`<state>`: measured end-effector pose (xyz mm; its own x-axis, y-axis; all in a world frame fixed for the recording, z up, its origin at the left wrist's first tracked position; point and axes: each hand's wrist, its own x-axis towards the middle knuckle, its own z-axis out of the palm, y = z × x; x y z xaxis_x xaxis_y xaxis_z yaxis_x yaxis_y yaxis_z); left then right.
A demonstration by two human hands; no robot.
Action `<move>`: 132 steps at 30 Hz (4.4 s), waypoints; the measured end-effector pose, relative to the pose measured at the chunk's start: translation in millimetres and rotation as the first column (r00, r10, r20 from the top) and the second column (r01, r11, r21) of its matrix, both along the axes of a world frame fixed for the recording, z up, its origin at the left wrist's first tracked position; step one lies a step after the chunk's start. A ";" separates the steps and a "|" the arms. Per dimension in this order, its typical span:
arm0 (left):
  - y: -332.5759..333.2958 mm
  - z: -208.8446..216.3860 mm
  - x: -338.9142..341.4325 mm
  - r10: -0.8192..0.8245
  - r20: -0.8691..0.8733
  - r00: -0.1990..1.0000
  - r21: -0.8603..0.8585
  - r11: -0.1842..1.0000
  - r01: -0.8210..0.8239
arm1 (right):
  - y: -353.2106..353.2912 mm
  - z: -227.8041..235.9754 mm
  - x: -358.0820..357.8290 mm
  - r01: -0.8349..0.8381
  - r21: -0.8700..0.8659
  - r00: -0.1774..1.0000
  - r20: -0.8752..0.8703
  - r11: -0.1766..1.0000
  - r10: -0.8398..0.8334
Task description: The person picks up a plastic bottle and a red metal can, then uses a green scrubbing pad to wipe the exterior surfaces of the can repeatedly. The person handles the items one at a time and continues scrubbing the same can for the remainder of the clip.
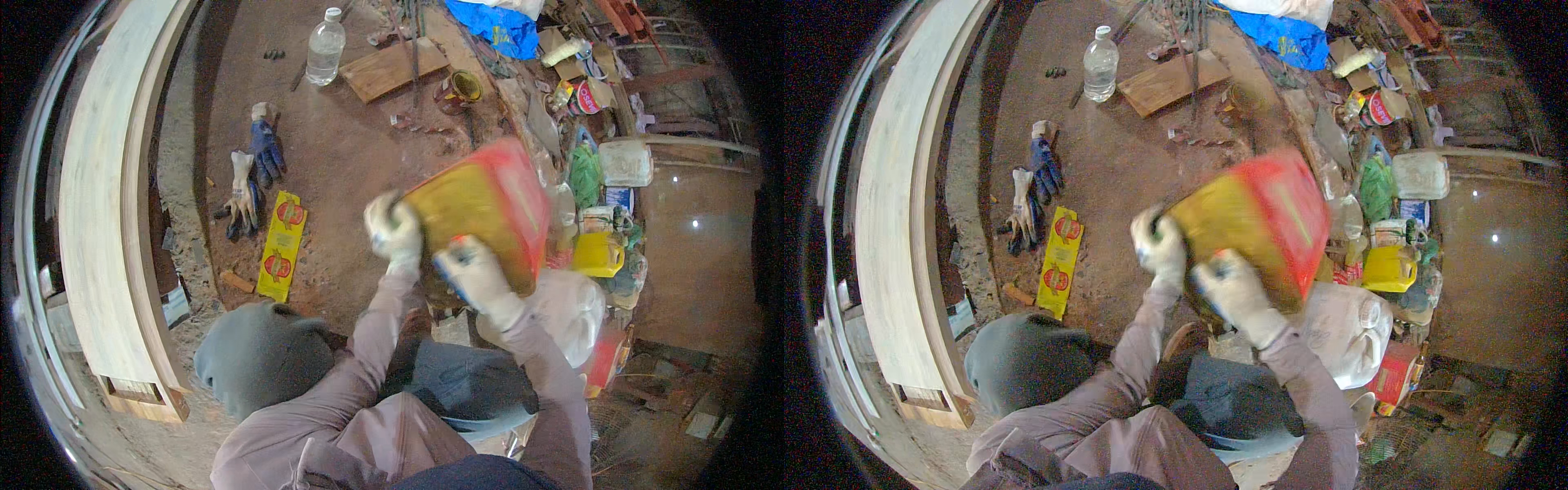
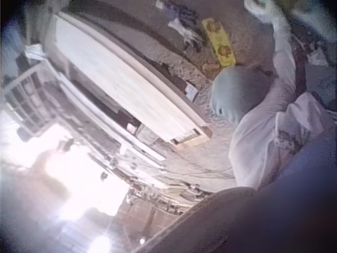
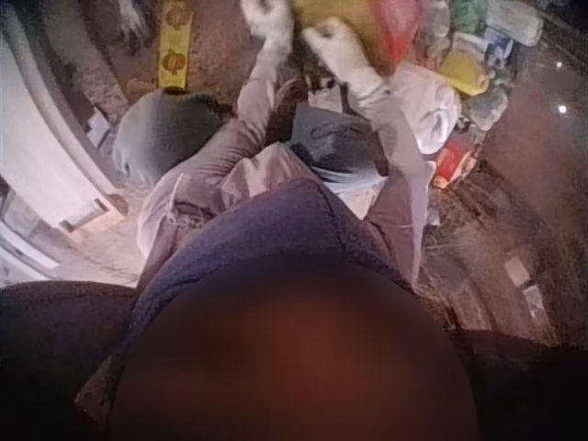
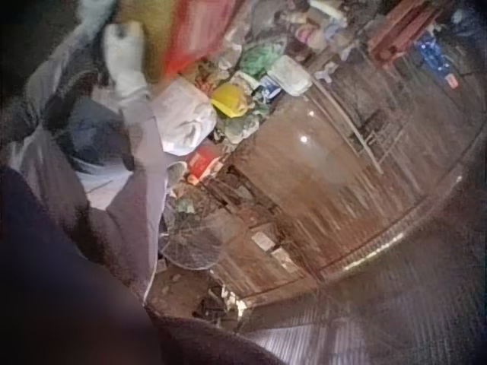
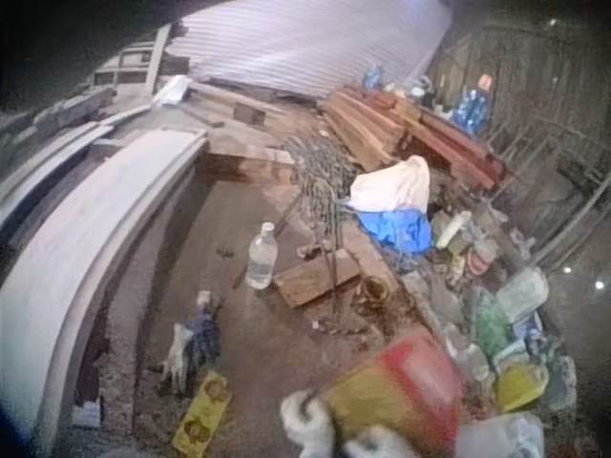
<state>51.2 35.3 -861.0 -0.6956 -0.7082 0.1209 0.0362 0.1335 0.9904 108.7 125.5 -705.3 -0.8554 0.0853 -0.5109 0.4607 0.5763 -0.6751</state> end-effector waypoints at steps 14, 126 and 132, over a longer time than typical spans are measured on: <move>-18.8 -6.6 -0.8 -0.323 0.364 0.874 0.445 0.884 0.141 | -32.8 -22.9 -16.7 -0.145 0.173 0.989 0.062 0.974 0.136; -23.2 -2.9 18.1 -0.099 0.214 0.972 0.235 0.971 0.047 | -33.8 -24.7 10.9 -0.263 0.293 0.964 0.106 0.919 0.242; -5.0 47.1 -37.0 -0.118 -0.001 0.993 -0.134 0.984 0.117 | 8.1 14.3 -15.4 0.134 -0.245 0.982 -0.097 0.960 -0.162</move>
